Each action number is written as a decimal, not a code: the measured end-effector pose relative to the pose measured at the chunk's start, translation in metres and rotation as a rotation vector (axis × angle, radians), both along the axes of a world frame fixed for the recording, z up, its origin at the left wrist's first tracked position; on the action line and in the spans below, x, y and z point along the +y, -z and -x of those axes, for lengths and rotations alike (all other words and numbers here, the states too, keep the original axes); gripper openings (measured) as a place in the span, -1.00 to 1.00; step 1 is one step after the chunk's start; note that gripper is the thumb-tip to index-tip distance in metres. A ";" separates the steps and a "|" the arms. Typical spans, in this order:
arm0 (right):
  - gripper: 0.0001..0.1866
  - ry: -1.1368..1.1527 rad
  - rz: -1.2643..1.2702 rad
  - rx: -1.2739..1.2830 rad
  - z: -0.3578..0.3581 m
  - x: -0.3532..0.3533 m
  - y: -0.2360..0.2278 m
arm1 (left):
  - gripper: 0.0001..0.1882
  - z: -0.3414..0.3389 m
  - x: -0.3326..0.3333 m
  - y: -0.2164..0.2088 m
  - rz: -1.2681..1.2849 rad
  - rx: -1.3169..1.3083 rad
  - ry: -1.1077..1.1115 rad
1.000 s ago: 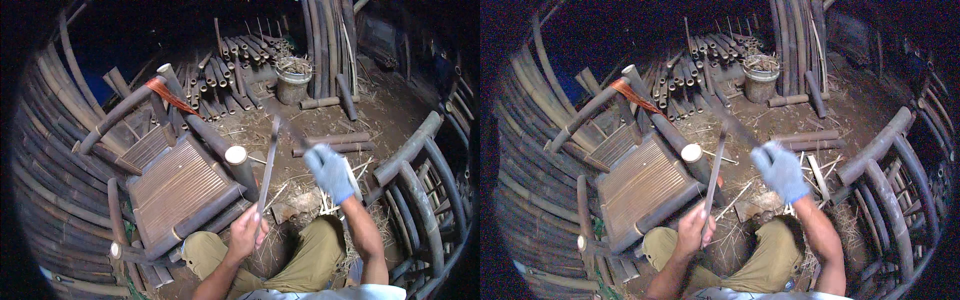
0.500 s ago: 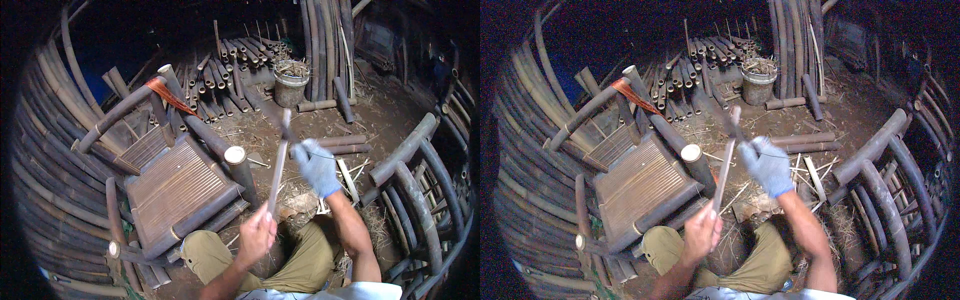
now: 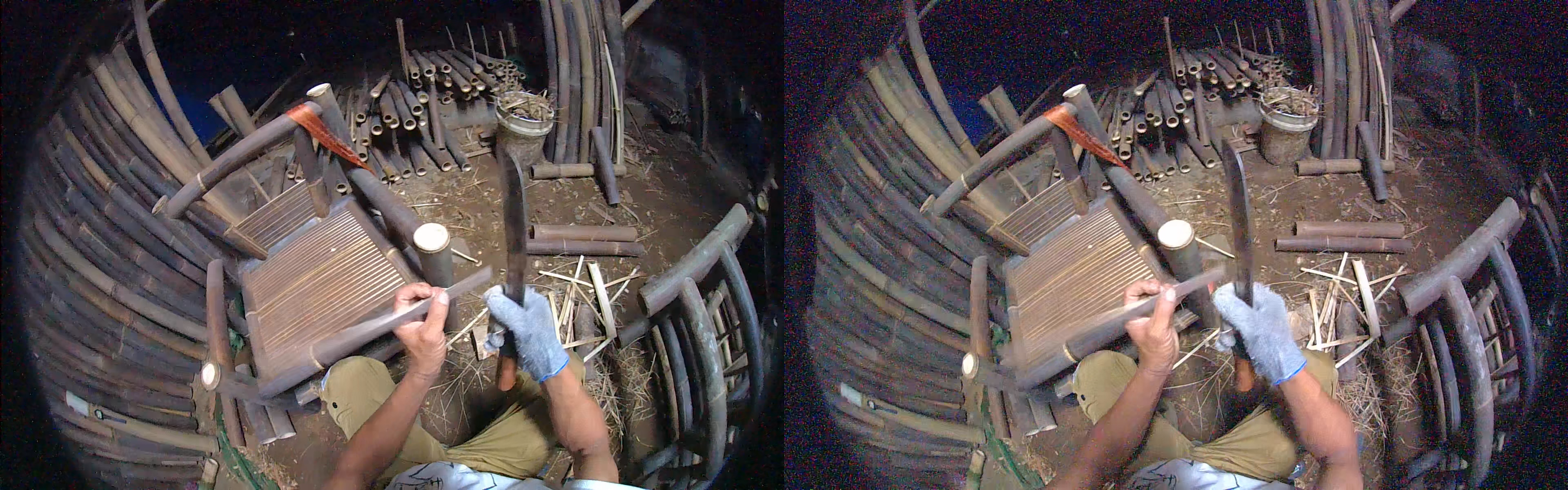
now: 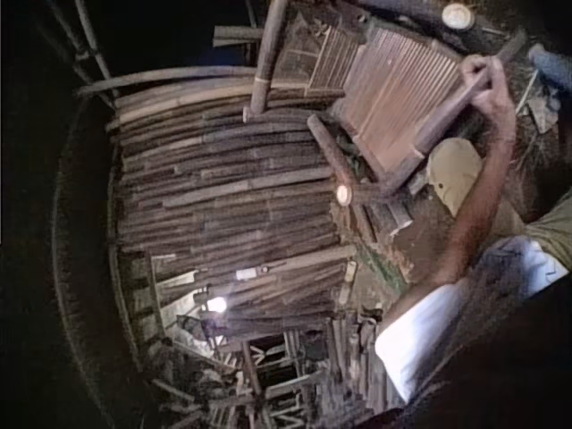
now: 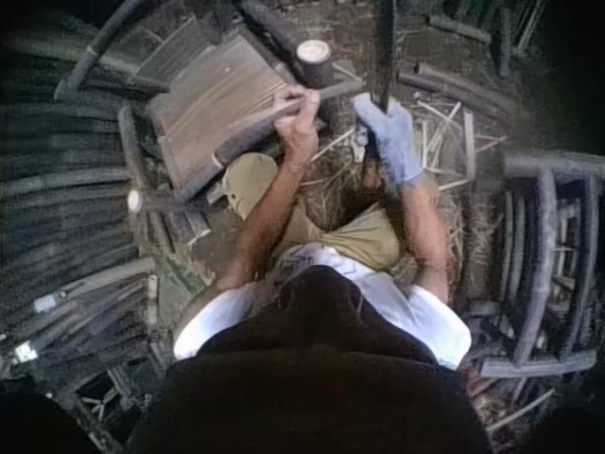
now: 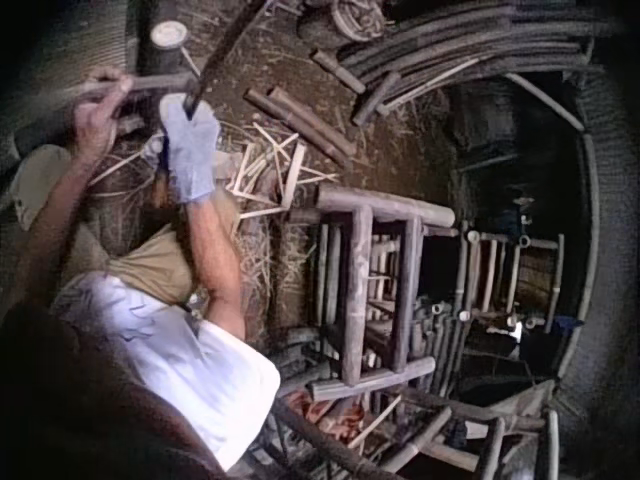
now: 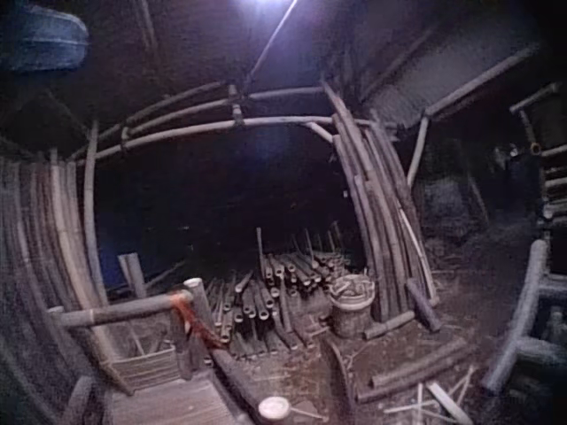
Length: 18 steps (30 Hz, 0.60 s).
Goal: The person manufactures a bamboo chair by using a large knife to whittle and shape bamboo pieces, then fits them into the chair frame.
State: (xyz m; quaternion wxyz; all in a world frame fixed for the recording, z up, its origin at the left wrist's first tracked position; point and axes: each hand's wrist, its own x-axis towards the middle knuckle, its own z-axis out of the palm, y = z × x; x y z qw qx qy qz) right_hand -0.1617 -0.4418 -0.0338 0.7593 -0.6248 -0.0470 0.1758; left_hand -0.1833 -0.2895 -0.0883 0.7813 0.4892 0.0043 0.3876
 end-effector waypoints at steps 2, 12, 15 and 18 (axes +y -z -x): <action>-0.72 0.004 -0.032 0.049 0.003 0.013 0.006 | -0.78 0.003 -0.009 0.006 -0.056 0.019 -0.004; -0.74 0.110 0.097 -0.219 -0.058 -0.009 -0.007 | -0.51 0.071 0.038 0.010 0.077 0.500 1.055; -0.62 0.433 0.594 -0.974 -0.070 -0.009 0.001 | -0.58 0.070 0.032 -0.009 -0.148 0.605 0.818; -0.56 0.130 0.843 -1.046 -0.036 -0.009 0.001 | -0.65 0.054 0.024 -0.026 -0.309 0.575 0.415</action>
